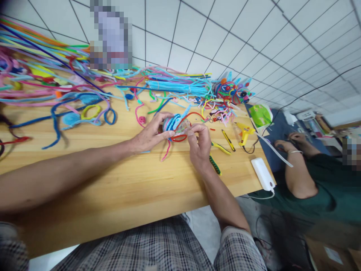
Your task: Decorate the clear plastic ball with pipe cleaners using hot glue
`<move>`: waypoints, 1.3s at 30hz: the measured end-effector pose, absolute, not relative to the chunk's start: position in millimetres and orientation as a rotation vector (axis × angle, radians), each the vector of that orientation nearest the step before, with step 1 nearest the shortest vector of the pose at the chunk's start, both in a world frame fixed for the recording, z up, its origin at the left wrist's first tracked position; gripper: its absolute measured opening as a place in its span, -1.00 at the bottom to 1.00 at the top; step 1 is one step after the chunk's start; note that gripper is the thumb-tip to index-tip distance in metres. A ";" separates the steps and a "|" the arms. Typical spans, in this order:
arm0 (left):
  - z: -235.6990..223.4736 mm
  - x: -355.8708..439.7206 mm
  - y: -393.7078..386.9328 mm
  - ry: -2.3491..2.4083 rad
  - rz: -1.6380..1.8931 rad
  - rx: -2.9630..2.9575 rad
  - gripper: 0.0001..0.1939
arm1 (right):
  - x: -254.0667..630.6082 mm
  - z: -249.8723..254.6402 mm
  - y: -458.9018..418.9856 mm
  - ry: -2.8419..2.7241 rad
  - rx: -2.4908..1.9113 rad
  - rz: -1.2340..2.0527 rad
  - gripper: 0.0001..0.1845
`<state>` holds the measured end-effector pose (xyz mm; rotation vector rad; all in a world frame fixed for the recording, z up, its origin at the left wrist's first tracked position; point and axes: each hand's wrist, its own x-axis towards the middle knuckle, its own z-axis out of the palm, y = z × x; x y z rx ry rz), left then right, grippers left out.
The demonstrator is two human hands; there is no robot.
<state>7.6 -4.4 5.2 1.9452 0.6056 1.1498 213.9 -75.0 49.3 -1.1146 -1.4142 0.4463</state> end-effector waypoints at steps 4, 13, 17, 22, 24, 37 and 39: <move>5.7 7.6 -4.4 0.608 1.150 1.927 -0.37 | 211.2 53.8 -73.6 -1.346 -1.021 0.526 -0.76; 5.8 8.9 -5.5 0.622 1.141 1.916 -0.40 | 210.6 64.5 -74.6 -1.281 -1.071 0.688 -0.66; 5.4 7.8 -5.2 0.629 1.137 1.926 -0.39 | 209.8 67.7 -72.1 -1.215 -1.040 0.777 -0.56; 4.7 7.2 -4.4 0.630 1.132 1.936 -0.39 | 212.6 69.7 -69.8 -1.120 -0.981 0.883 -0.42; 4.6 7.3 -4.2 0.622 1.138 1.940 -0.39 | 216.1 69.8 -69.6 -1.095 -0.968 0.928 -0.41; 4.9 6.6 -3.8 0.630 1.139 1.952 -0.40 | 215.5 73.6 -70.0 -1.124 -0.983 0.945 -0.45; 4.4 6.7 -3.6 0.635 1.138 1.951 -0.40 | 215.2 73.5 -70.5 -1.134 -0.996 0.934 -0.45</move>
